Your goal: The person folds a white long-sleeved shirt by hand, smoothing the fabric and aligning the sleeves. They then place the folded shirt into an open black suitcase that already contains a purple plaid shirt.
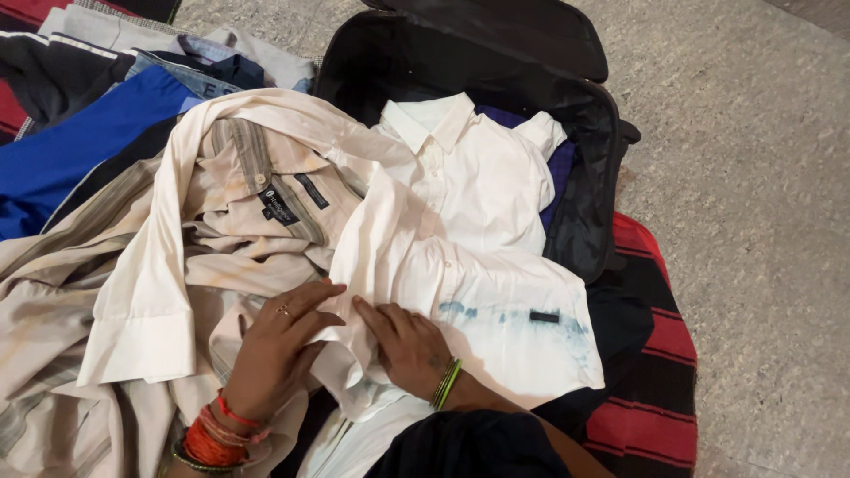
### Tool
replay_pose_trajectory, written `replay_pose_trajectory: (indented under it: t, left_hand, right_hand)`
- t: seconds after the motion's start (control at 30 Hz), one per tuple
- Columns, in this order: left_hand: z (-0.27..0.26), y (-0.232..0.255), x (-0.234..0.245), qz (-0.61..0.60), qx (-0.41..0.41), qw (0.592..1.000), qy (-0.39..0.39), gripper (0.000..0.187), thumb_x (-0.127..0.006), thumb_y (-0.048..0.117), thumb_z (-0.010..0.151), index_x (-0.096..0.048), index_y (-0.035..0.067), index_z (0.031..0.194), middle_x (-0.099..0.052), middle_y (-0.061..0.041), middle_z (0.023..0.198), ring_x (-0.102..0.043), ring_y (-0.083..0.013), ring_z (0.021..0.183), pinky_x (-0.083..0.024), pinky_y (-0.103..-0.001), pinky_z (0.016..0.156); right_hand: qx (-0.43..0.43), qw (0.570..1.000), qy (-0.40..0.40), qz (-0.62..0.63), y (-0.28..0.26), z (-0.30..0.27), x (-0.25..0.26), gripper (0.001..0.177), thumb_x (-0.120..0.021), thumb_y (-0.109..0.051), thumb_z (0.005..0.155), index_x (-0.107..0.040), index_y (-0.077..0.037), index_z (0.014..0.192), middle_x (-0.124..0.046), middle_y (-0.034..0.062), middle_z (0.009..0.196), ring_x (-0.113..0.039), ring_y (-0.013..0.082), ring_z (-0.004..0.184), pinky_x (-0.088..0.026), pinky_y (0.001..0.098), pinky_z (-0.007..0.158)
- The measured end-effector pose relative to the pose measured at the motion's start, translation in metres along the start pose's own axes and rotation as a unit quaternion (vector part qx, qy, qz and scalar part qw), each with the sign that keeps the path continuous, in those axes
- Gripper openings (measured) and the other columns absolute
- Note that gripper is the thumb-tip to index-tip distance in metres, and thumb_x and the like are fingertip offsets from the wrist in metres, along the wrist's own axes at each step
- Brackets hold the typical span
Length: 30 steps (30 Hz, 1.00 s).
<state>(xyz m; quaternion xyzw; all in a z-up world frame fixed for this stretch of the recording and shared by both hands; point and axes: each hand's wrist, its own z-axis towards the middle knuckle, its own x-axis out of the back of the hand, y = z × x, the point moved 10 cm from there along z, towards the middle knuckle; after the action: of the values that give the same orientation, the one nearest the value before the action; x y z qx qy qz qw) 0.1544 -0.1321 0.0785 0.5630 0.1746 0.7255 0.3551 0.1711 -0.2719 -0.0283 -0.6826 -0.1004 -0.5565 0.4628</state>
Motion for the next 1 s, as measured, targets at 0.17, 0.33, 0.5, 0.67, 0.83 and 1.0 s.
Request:
replay_pose_trajectory:
  t: [0.17,0.33,0.5,0.67,0.83,1.0]
  left_hand:
    - [0.007,0.001,0.009,0.025,-0.007,1.0,0.004,0.032,-0.075,0.008,0.07,-0.068,0.011,0.101,-0.067,-0.009,0.097,-0.061,-0.0377,0.101,-0.048,-0.045,0.085]
    - [0.014,0.004,0.021,-0.005,-0.019,0.998,0.058,0.032,-0.074,0.007,0.069,-0.067,0.01,0.1,-0.064,-0.007,0.09,-0.061,-0.0338,0.089,-0.048,-0.043,0.077]
    - [0.016,0.018,0.029,0.022,-0.073,0.996,0.034,0.034,-0.075,0.008,0.066,-0.067,0.009,0.099,-0.061,-0.009,0.086,-0.059,-0.0326,0.085,-0.048,-0.044,0.074]
    - [-0.031,-0.007,0.023,0.069,0.007,0.99,-0.127,0.037,-0.077,0.017,0.072,-0.068,0.014,0.107,-0.068,-0.006,0.093,-0.064,-0.0292,0.086,-0.051,-0.044,0.077]
    - [-0.106,-0.059,-0.032,0.086,0.159,0.915,-0.36,0.056,-0.079,0.039,0.078,-0.064,0.021,0.13,-0.07,-0.005,0.114,-0.067,-0.0297,0.1,-0.052,-0.043,0.088]
    - [-0.074,-0.046,-0.01,0.179,0.153,0.897,-0.375,0.065,-0.071,0.048,0.084,-0.056,0.019,0.139,-0.066,-0.009,0.126,-0.064,-0.033,0.111,-0.048,-0.043,0.096]
  right_hand:
    - [0.091,0.995,0.011,0.036,-0.003,0.003,0.029,0.083,-0.078,-0.036,0.082,-0.045,-0.008,0.152,-0.062,0.0131,0.123,-0.061,0.0312,0.108,-0.045,0.0441,0.095]
    - [0.154,0.986,0.014,0.061,-0.019,0.0,0.05,0.09,-0.082,-0.04,0.073,-0.048,-0.001,0.146,-0.06,0.019,0.127,-0.057,0.0349,0.115,-0.04,0.0478,0.099]
    - [0.056,0.996,0.035,0.057,0.008,-0.001,0.038,0.04,-0.071,-0.01,0.084,-0.072,-0.015,0.124,-0.07,0.0042,0.104,-0.067,0.023,0.101,-0.049,0.0373,0.097]
    - [0.125,0.967,-0.093,0.199,0.004,-0.031,0.044,0.043,-0.065,-0.008,0.085,-0.074,-0.014,0.126,-0.07,0.0064,0.099,-0.065,0.0258,0.09,-0.051,0.0368,0.088]
    - [0.141,0.932,-0.243,0.228,-0.001,-0.042,0.02,0.04,-0.069,-0.028,0.097,-0.066,-0.013,0.134,-0.071,0.0088,0.117,-0.063,0.0315,0.106,-0.048,0.0438,0.093]
    - [0.029,0.934,-0.263,0.239,0.016,-0.037,0.035,0.044,-0.066,-0.034,0.097,-0.064,-0.014,0.137,-0.069,0.0111,0.12,-0.064,0.0304,0.113,-0.049,0.0399,0.099]
